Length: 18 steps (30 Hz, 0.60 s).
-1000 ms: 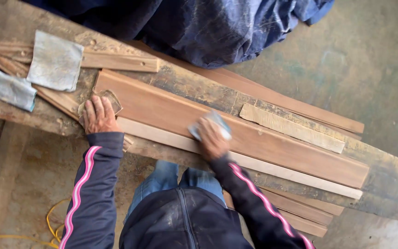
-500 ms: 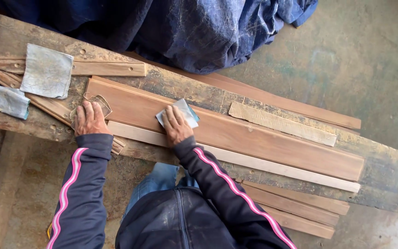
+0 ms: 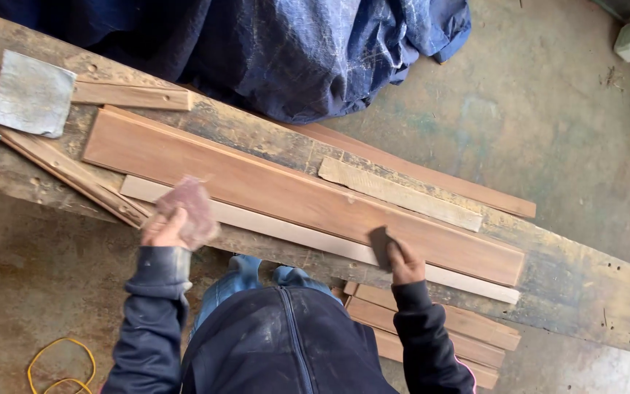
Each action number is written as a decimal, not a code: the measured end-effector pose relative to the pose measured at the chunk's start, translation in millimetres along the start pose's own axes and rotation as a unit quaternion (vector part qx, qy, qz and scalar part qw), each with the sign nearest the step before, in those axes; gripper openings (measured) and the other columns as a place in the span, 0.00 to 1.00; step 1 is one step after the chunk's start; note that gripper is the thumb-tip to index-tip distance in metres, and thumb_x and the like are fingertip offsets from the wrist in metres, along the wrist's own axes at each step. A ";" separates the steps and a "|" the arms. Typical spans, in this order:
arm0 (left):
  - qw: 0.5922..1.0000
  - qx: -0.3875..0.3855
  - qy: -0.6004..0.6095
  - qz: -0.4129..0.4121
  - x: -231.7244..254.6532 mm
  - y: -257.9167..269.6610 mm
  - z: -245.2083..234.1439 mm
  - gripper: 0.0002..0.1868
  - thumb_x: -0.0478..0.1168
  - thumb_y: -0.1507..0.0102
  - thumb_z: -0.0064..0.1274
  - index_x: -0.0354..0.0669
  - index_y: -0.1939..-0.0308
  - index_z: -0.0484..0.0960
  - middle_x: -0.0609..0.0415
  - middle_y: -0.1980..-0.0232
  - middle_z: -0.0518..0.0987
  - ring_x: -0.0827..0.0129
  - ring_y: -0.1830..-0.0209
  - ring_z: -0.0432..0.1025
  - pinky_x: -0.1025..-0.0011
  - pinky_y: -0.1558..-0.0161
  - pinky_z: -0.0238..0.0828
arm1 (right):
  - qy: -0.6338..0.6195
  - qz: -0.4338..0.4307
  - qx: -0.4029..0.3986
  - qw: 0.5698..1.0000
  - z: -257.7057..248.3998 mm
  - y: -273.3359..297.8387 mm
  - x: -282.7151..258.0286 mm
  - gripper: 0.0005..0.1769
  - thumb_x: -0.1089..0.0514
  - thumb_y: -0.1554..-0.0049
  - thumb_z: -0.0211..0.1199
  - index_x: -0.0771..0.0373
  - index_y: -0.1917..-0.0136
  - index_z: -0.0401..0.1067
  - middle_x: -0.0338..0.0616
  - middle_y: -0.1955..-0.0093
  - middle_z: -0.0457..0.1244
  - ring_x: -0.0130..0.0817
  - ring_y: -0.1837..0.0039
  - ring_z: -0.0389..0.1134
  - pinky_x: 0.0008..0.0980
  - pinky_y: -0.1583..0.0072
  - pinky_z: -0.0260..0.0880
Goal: Sanding several wooden planks on a workbench using handheld sandpaper.
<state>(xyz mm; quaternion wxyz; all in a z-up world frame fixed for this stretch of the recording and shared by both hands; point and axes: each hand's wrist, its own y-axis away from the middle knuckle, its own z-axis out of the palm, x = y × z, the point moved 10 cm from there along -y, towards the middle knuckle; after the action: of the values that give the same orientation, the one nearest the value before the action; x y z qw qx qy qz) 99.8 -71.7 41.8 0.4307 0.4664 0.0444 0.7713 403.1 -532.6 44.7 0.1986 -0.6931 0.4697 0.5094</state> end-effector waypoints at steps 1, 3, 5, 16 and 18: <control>1.000 0.001 0.000 0.004 -3.6 10.9 26.8 0.23 0.41 0.30 0.49 0.33 0.34 0.72 0.47 0.46 0.82 0.59 0.51 0.80 0.54 0.49 0.81 | -0.001 -0.003 -0.003 1.000 -0.5 -5.8 -14.6 0.18 0.62 0.34 0.56 0.67 0.33 0.73 0.53 0.41 0.66 0.43 0.45 0.62 0.45 0.46 0.63; 0.979 -0.108 0.106 -0.135 -33.0 38.6 103.7 0.27 0.41 0.33 0.45 0.34 0.31 0.71 0.45 0.38 0.80 0.57 0.42 0.78 0.54 0.39 0.74 | -0.358 0.171 -0.021 0.917 17.3 -12.7 -14.3 0.17 0.59 0.31 0.54 0.67 0.32 0.72 0.48 0.46 0.67 0.37 0.52 0.64 0.44 0.51 0.65; 0.963 -0.144 0.139 -0.178 -71.4 55.8 138.5 0.27 0.39 0.34 0.45 0.34 0.31 0.70 0.46 0.36 0.79 0.58 0.38 0.76 0.54 0.35 0.70 | -0.419 0.167 -0.062 0.890 34.5 -15.9 -39.7 0.17 0.58 0.32 0.53 0.65 0.33 0.71 0.46 0.45 0.69 0.37 0.48 0.68 0.43 0.47 0.69; 0.932 -0.269 0.096 -0.224 -193.1 94.8 204.1 0.23 0.36 0.31 0.46 0.29 0.33 0.74 0.44 0.34 0.78 0.60 0.35 0.74 0.60 0.32 0.67 | -0.429 0.085 -0.177 0.882 55.9 -1.9 -90.0 0.24 0.61 0.32 0.58 0.65 0.24 0.62 0.51 0.31 0.63 0.39 0.35 0.66 0.38 0.35 0.67; 0.940 -0.180 0.147 -0.250 -202.1 91.1 183.4 0.20 0.37 0.30 0.47 0.29 0.37 0.77 0.42 0.41 0.82 0.56 0.43 0.77 0.54 0.40 0.73 | -0.102 -0.160 -0.150 0.970 29.5 3.4 -190.5 0.38 0.57 0.43 0.65 0.62 0.22 0.58 0.57 0.24 0.54 0.48 0.28 0.57 0.41 0.30 0.60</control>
<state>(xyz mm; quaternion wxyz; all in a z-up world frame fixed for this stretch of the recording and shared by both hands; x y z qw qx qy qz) 221.3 -332.4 49.8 0.6747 0.2370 0.0827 0.6941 377.3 -426.5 203.6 0.2180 -0.7252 0.2482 0.6041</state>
